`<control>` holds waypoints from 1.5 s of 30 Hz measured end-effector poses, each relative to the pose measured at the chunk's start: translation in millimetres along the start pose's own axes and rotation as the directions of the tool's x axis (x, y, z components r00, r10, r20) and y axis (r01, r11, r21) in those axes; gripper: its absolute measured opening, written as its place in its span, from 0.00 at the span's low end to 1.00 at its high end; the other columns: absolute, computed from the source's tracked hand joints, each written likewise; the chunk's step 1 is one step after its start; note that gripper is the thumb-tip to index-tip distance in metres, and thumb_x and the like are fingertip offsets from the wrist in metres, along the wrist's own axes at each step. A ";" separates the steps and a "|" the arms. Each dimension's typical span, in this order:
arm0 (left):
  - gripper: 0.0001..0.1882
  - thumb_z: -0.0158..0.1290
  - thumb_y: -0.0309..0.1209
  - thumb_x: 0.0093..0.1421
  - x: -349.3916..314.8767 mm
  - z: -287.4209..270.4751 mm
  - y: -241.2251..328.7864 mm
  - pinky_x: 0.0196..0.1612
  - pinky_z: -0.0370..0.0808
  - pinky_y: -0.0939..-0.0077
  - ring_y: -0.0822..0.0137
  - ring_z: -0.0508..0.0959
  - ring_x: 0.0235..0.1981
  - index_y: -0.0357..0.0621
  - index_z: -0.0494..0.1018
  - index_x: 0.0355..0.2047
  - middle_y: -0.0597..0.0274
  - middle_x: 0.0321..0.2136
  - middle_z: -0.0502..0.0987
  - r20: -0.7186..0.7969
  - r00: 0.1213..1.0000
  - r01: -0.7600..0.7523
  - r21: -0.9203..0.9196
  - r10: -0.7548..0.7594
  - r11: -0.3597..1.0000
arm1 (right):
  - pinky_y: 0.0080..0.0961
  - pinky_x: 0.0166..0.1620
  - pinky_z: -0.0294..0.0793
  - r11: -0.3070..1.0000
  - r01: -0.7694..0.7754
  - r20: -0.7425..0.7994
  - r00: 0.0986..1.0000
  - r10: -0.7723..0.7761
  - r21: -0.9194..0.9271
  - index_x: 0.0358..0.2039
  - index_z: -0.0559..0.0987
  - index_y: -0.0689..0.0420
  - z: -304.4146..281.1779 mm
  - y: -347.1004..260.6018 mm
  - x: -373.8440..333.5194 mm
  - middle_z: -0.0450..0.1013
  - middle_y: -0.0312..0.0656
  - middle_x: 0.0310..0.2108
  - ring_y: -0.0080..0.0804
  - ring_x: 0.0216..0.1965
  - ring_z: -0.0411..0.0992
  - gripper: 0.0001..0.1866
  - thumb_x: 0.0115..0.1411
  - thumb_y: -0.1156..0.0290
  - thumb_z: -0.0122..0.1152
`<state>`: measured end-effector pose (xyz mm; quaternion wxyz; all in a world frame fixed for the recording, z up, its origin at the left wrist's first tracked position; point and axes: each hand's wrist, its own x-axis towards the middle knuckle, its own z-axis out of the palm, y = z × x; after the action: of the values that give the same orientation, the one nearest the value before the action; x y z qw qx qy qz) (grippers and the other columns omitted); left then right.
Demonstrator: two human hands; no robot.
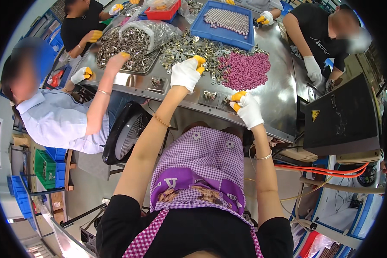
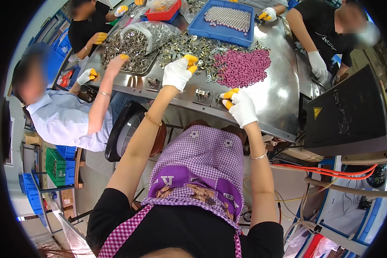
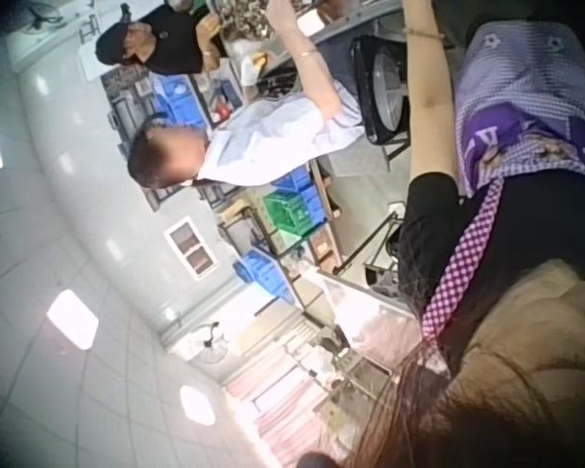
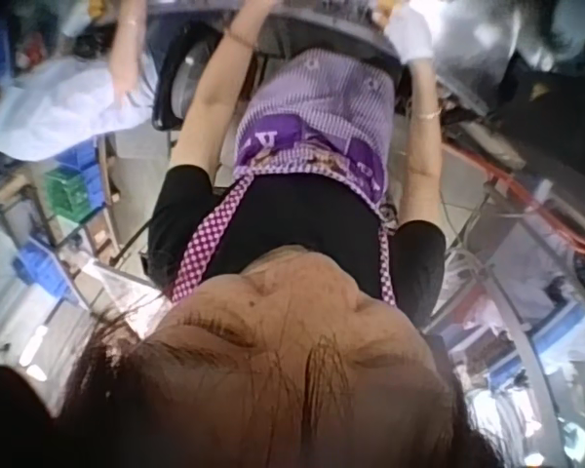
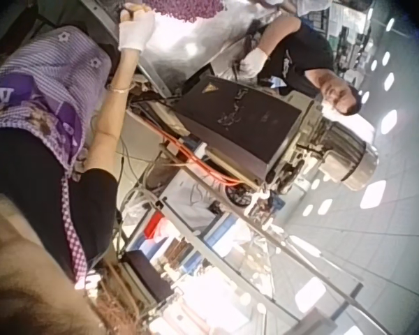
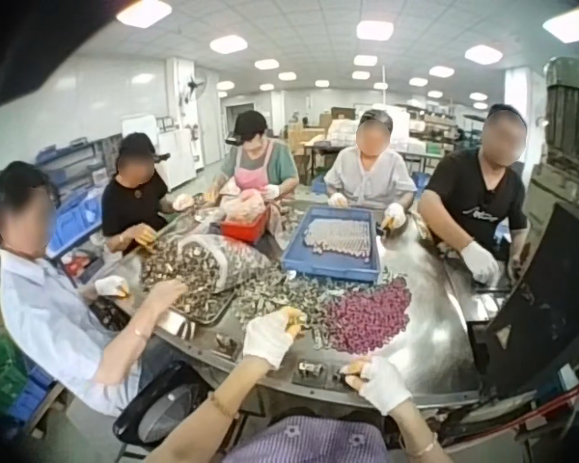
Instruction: Sorting small pink components and inspecting them at a factory workbench.
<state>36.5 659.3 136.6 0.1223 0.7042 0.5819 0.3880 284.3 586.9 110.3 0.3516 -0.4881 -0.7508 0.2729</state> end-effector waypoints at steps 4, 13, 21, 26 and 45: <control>0.10 0.58 0.33 0.52 -27.8 -15.1 51.6 0.29 0.72 0.75 0.67 0.78 0.25 0.48 0.81 0.36 0.64 0.32 0.82 0.105 0.993 -0.048 0.006 0.047 0.999 | 0.21 0.40 0.72 0.989 -0.126 0.011 0.992 0.126 0.078 0.34 0.81 0.60 -3.3 -12.3 3.7 0.76 0.39 0.36 0.30 0.32 0.73 0.09 0.50 0.79 0.63; 0.06 0.54 0.33 0.50 -56.7 13.7 63.8 0.33 0.69 0.73 0.66 0.74 0.25 0.54 0.80 0.26 0.71 0.24 0.78 0.079 0.789 -0.605 0.273 0.609 0.748 | 0.21 0.40 0.72 0.959 -0.250 -0.048 0.965 0.259 0.132 0.37 0.80 0.62 4.2 -17.0 0.8 0.76 0.40 0.36 0.29 0.32 0.73 0.12 0.49 0.78 0.64; 0.07 0.51 0.35 0.52 -62.4 13.5 52.0 0.39 0.67 0.72 0.67 0.72 0.29 0.59 0.78 0.30 0.72 0.23 0.74 0.233 0.757 -0.653 0.305 0.611 0.693 | 0.23 0.38 0.71 0.985 -0.159 -0.078 0.983 0.164 0.061 0.36 0.80 0.60 1.0 -1.0 -6.8 0.75 0.40 0.36 0.33 0.33 0.72 0.12 0.48 0.76 0.66; 0.08 0.51 0.36 0.52 -59.9 14.3 53.4 0.40 0.67 0.73 0.66 0.73 0.31 0.59 0.78 0.32 0.71 0.27 0.77 0.271 0.760 -0.650 0.343 0.591 0.678 | 0.24 0.38 0.71 0.986 0.009 -0.050 0.999 -0.017 -0.165 0.40 0.80 0.58 0.7 8.2 -5.2 0.75 0.39 0.39 0.34 0.34 0.72 0.18 0.45 0.76 0.66; 0.16 0.47 0.38 0.58 -74.7 -24.0 31.3 0.33 0.72 0.64 0.53 0.77 0.26 0.40 0.78 0.37 0.56 0.26 0.80 -0.072 0.995 0.093 0.348 -0.072 0.933 | 0.32 0.41 0.72 0.698 -0.333 -0.348 0.929 0.127 -0.634 0.49 0.79 0.51 -61.0 0.5 -51.5 0.76 0.43 0.37 0.40 0.35 0.72 0.25 0.46 0.69 0.68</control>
<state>41.0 575.2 142.0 -0.0060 0.6782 0.6741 0.2927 347.2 543.5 133.3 0.2114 -0.7066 -0.6733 -0.0516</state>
